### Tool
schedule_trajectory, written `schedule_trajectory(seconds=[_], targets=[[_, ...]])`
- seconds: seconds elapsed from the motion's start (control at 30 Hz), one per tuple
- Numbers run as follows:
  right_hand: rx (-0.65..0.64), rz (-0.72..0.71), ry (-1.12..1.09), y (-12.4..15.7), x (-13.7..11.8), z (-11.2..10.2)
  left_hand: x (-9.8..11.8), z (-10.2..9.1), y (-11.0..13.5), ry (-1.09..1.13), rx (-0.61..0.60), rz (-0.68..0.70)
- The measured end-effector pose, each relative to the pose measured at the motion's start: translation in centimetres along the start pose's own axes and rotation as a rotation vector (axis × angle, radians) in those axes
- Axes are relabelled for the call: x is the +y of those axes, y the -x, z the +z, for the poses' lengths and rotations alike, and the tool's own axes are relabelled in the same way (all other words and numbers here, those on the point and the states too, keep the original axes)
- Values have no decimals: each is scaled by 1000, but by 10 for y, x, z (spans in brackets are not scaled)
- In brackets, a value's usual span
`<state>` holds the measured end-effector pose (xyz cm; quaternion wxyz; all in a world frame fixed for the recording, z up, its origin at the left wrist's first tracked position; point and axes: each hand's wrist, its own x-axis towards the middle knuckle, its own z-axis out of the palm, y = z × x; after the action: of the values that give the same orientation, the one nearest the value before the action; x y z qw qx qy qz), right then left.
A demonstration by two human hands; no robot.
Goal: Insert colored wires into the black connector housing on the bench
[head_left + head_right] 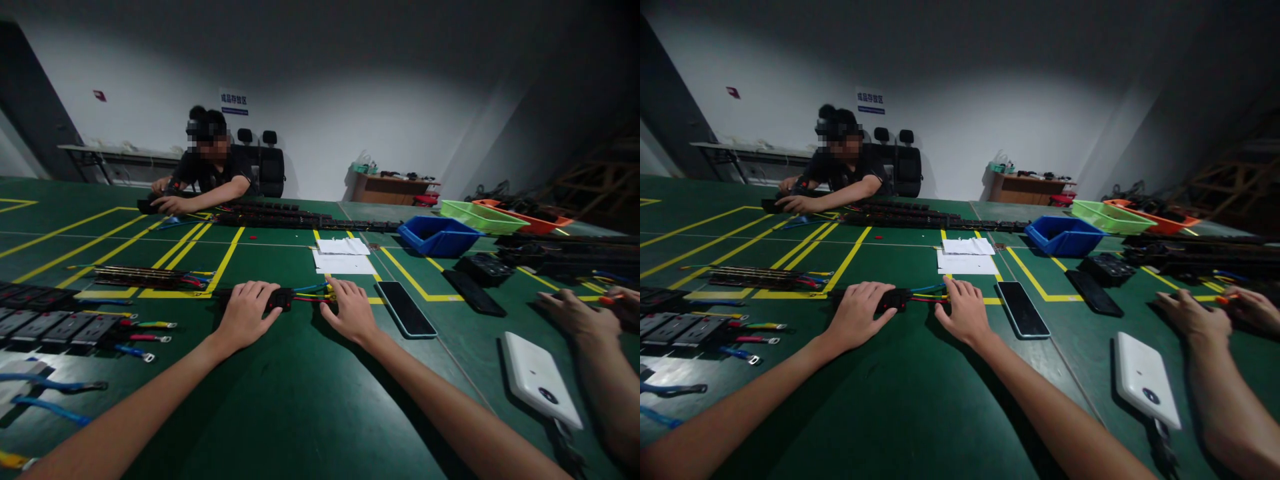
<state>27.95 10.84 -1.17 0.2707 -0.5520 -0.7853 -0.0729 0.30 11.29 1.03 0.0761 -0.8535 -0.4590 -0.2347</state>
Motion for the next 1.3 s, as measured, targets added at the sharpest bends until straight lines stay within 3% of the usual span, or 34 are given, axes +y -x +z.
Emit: schedule_trajectory(seconds=[0.3, 0.47, 0.57, 0.7, 0.83, 0.9, 1.0, 1.07, 1.13, 1.2, 1.3], targets=[[52, 90, 83, 1, -2, 0, -1, 0, 0, 5, 2, 3], [117, 0, -4, 1, -3, -2, 0, -2, -2, 13, -9, -6], [168, 35, 1, 1, -2, -1, 0, -3, -2, 4, -16, -6], [83, 96, 22, -1, 3, 3, -2, -2, -1, -15, -12, 1], [134, -9, -48, 1, 1, 1, -2, 0, -1, -20, 0, 8], [184, -140, -81, 4, -4, -3, -1, 0, -1, -20, 6, 10], [152, -334, -95, 7, -12, -6, -1, 0, -1, -26, 6, 12], [192, -265, -73, 7, -14, -5, -1, 0, -1, -36, 0, 8], [220, -77, -21, 5, -13, -1, -2, 0, -1, -40, -5, 2], [184, 110, 35, 3, -9, 3, -2, 0, -1, -33, -10, 0], [67, 184, 60, 1, -4, 7, -2, -1, -1, -23, -11, 2]])
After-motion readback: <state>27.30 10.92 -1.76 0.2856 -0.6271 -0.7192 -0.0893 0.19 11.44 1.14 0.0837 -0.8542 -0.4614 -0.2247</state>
